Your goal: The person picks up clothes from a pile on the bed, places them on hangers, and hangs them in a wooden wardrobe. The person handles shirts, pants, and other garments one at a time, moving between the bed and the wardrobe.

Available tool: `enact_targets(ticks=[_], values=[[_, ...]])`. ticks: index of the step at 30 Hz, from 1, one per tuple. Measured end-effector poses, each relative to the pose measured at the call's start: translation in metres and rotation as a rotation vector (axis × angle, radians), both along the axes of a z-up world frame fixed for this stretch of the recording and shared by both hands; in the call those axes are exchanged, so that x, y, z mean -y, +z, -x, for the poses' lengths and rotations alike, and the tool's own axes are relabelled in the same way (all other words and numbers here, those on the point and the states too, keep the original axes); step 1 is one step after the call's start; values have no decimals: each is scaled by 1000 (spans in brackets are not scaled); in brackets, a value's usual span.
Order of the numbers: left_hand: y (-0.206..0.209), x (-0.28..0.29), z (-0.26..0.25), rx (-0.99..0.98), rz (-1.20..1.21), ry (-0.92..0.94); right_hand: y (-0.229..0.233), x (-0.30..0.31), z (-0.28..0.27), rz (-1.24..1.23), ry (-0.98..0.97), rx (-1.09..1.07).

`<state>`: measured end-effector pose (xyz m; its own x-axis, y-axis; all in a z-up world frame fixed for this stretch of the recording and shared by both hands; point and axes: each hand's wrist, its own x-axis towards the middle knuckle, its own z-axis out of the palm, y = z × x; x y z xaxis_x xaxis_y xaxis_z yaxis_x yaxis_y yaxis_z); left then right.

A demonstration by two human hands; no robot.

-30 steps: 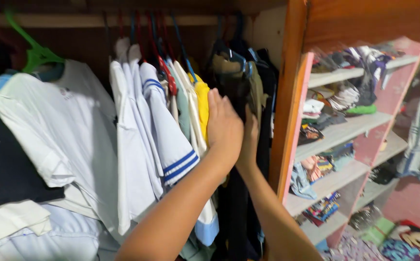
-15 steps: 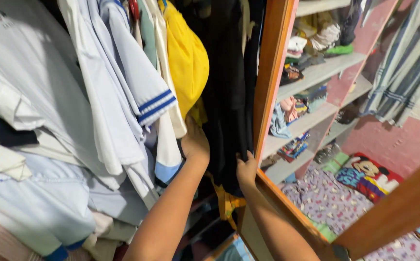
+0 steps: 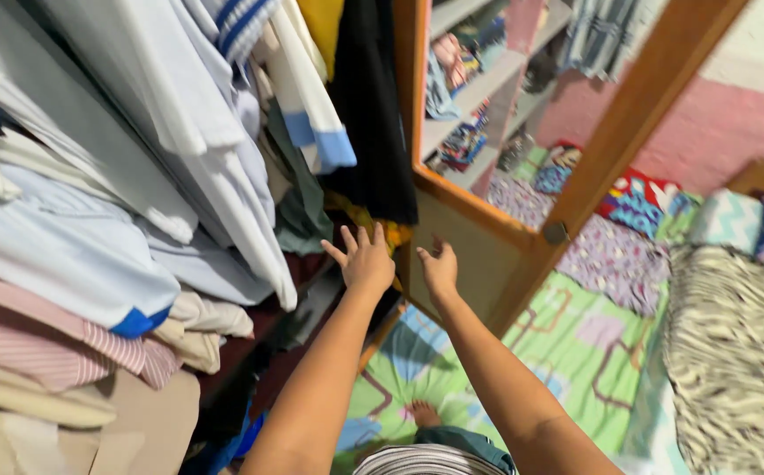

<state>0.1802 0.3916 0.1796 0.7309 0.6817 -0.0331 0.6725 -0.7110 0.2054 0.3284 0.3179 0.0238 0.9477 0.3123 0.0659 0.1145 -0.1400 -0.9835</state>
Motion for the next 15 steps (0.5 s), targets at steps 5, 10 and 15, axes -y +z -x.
enact_targets(ticks=[5,10,15], values=[[-45,61,57,113,-26,-58,-19,84,91,-154,5,-130],[-80,136,97,93,29,-188,-38,178,153,-121,-97,-199],[-116,207,128,63,90,-380,-59,260,195,-12,-201,-264]])
